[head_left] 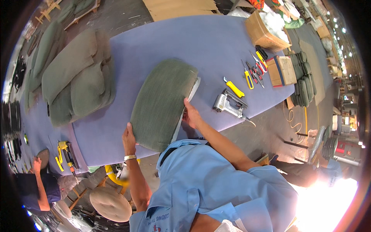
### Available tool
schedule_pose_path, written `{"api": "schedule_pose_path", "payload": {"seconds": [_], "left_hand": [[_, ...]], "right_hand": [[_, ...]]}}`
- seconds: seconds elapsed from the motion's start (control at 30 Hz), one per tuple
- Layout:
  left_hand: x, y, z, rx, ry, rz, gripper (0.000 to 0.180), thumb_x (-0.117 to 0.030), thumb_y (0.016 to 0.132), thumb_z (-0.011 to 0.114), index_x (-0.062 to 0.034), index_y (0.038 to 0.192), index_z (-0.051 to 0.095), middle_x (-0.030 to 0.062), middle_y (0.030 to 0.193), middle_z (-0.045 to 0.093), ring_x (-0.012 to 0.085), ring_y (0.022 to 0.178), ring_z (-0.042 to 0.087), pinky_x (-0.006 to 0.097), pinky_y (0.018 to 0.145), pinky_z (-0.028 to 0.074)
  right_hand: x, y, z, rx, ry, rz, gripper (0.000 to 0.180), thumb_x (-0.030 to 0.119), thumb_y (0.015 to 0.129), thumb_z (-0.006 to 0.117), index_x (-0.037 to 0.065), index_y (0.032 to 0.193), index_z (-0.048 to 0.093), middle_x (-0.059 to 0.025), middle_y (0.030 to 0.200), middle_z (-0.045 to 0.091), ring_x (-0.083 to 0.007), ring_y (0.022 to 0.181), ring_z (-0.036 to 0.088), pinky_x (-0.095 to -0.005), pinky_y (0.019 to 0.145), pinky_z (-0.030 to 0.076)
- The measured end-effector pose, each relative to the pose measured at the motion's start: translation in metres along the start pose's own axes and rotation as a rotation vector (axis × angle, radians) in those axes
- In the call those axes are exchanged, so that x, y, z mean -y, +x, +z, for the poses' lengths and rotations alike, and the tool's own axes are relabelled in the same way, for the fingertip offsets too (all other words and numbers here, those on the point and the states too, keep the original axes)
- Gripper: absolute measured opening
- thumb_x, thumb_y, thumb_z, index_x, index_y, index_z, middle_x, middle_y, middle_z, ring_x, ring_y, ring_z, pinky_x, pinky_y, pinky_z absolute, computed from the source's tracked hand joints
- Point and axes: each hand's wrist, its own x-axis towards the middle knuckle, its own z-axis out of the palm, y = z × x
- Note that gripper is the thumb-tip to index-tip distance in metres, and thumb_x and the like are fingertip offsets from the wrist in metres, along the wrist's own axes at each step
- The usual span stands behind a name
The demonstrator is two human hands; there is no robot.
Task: The person staples green fabric onto a cushion frame using a pneumatic staple gun, then trims excess fabric with a utility knife. The person repeats this process on multiple cushion pieces, folding edges and securing them before cutting.
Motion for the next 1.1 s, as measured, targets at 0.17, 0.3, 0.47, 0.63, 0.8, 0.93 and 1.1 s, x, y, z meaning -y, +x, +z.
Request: {"api": "schedule_pose_path", "payload": {"seconds": [0.17, 0.3, 0.47, 0.63, 0.8, 0.93, 1.1], "left_hand": [[0.039, 0.015, 0.02, 0.044, -0.015, -0.096, 0.074, -0.058, 0.109, 0.041, 0.01, 0.125, 0.067, 0.0203, 0.093, 0.071, 0.0261, 0.078, 0.064, 0.045, 0.073, 0.056], [0.068, 0.005, 0.085, -0.104, 0.048, 0.235, 0.068, -0.05, 0.111, 0.037, 0.0104, 0.122, 0.068, 0.0297, 0.113, 0.072, 0.0363, 0.106, 0.07, 0.045, 0.099, 0.051], [0.068, 0.025, 0.086, 0.057, 0.177, 0.447, 0.058, -0.035, 0.108, 0.052, 0.0089, 0.146, 0.049, 0.0283, 0.149, 0.053, 0.0385, 0.138, 0.051, 0.045, 0.114, 0.041], [-0.143, -0.08, 0.002, -0.493, 0.245, 1.171, 0.09, -0.027, 0.088, 0.084, -0.0012, 0.159, 0.036, 0.0254, 0.164, 0.034, 0.0392, 0.153, 0.032, 0.05, 0.125, 0.023], [-0.195, -0.123, -0.053, -0.236, 0.666, 1.274, 0.091, -0.034, 0.082, 0.089, -0.0021, 0.155, 0.044, 0.0231, 0.157, 0.047, 0.0348, 0.148, 0.042, 0.049, 0.124, 0.026], [-0.162, -0.12, -0.002, 0.228, 0.582, 0.835, 0.078, -0.044, 0.086, 0.082, -0.0012, 0.145, 0.055, 0.0251, 0.122, 0.07, 0.0469, 0.112, 0.067, 0.051, 0.095, 0.053], [-0.103, -0.102, 0.027, 0.166, 0.737, 0.671, 0.064, -0.063, 0.101, 0.051, -0.0078, 0.131, 0.066, 0.0256, 0.101, 0.074, 0.0486, 0.093, 0.07, 0.055, 0.078, 0.054]], "right_hand": [[0.038, -0.012, 0.039, -0.262, 0.137, -0.074, 0.076, 0.063, 0.102, 0.054, 0.0, 0.144, 0.052, -0.0192, 0.141, 0.059, -0.0311, 0.122, 0.062, -0.0494, 0.106, 0.049], [0.084, -0.01, 0.053, -0.151, -0.491, -0.383, 0.073, 0.059, 0.106, 0.045, -0.006, 0.132, 0.064, -0.0237, 0.127, 0.068, -0.0271, 0.117, 0.063, -0.0417, 0.103, 0.048], [0.17, -0.07, 0.133, 0.063, -1.304, -0.726, 0.057, 0.051, 0.108, 0.046, 0.002, 0.122, 0.07, -0.018, 0.112, 0.074, -0.0372, 0.105, 0.068, -0.051, 0.098, 0.05], [0.219, -0.145, 0.141, 0.224, -1.679, -1.012, 0.043, 0.045, 0.105, 0.052, 0.01, 0.11, 0.076, -0.0183, 0.1, 0.075, -0.0415, 0.102, 0.068, -0.0537, 0.088, 0.051], [0.217, -0.161, 0.142, 0.346, -1.729, -1.161, 0.036, 0.043, 0.1, 0.057, 0.012, 0.1, 0.078, -0.0164, 0.086, 0.074, -0.0426, 0.089, 0.069, -0.0546, 0.077, 0.052], [0.179, -0.113, 0.138, 0.388, -1.819, -1.041, 0.034, 0.043, 0.096, 0.062, 0.014, 0.099, 0.081, -0.0167, 0.085, 0.075, -0.0426, 0.086, 0.071, -0.0531, 0.08, 0.054], [0.117, -0.07, 0.102, 0.256, -1.439, -1.397, 0.028, 0.037, 0.094, 0.068, 0.014, 0.106, 0.079, -0.0124, 0.114, 0.075, -0.0366, 0.108, 0.068, -0.0467, 0.092, 0.054]]}}
